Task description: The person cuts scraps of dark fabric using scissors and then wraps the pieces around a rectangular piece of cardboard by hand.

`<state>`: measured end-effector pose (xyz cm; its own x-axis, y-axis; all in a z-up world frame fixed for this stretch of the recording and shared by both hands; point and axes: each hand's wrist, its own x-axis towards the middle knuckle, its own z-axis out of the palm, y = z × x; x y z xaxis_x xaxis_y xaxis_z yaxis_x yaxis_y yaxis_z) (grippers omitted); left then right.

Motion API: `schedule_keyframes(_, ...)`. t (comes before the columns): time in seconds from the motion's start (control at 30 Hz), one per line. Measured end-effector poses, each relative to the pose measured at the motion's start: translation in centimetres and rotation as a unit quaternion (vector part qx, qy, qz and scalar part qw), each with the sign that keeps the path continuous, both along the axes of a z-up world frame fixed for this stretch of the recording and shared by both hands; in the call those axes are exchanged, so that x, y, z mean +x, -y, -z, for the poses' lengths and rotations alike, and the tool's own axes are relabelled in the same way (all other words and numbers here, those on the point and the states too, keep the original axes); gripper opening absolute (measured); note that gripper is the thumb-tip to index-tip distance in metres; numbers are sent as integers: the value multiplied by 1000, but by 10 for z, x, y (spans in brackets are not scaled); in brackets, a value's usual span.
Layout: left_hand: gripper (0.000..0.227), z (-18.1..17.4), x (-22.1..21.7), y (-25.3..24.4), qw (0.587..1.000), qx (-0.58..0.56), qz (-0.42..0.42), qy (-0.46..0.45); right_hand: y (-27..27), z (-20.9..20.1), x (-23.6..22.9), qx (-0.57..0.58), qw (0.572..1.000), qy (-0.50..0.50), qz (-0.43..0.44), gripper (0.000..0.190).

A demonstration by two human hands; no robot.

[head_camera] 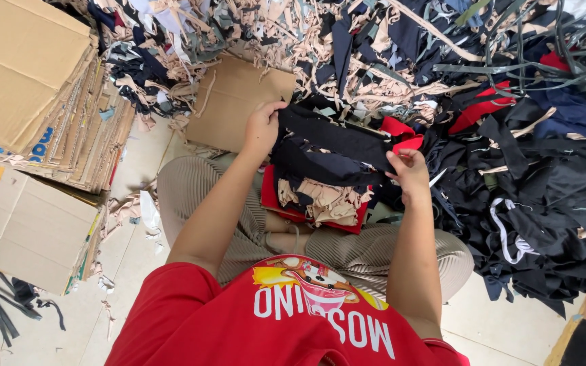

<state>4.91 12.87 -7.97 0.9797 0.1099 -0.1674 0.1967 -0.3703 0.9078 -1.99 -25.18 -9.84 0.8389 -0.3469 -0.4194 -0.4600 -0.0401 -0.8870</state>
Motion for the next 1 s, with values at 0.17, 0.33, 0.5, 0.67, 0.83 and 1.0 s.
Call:
schedule_keyframes(0.17, 41, -58, -9, 9, 996, -42, 19, 82, 24, 13, 9, 15, 999, 39, -20, 45)
schedule_keyframes(0.33, 43, -74, -8, 15, 991, -121, 21, 56, 33, -43, 11, -28, 994, 108, -8, 36)
schedule_keyframes(0.5, 48, -27, -8, 16, 995, -40, 58, -65, 56, -12, 13, -61, 995, 79, -5, 35)
schedule_keyframes(0.67, 49, -15, -6, 16, 991, 58, 87, -89, 48, -1, 2, -80, 996, 45, -17, 36)
schedule_keyframes(0.83, 51, -34, -6, 17, 989, 86, 97, -65, 43, 3, 2, -76, 995, 57, -5, 34)
schedule_keyframes(1.0, 51, -91, -17, 20, 997, 28, 66, 0, 36, -25, 9, -59, 985, 159, 38, 31)
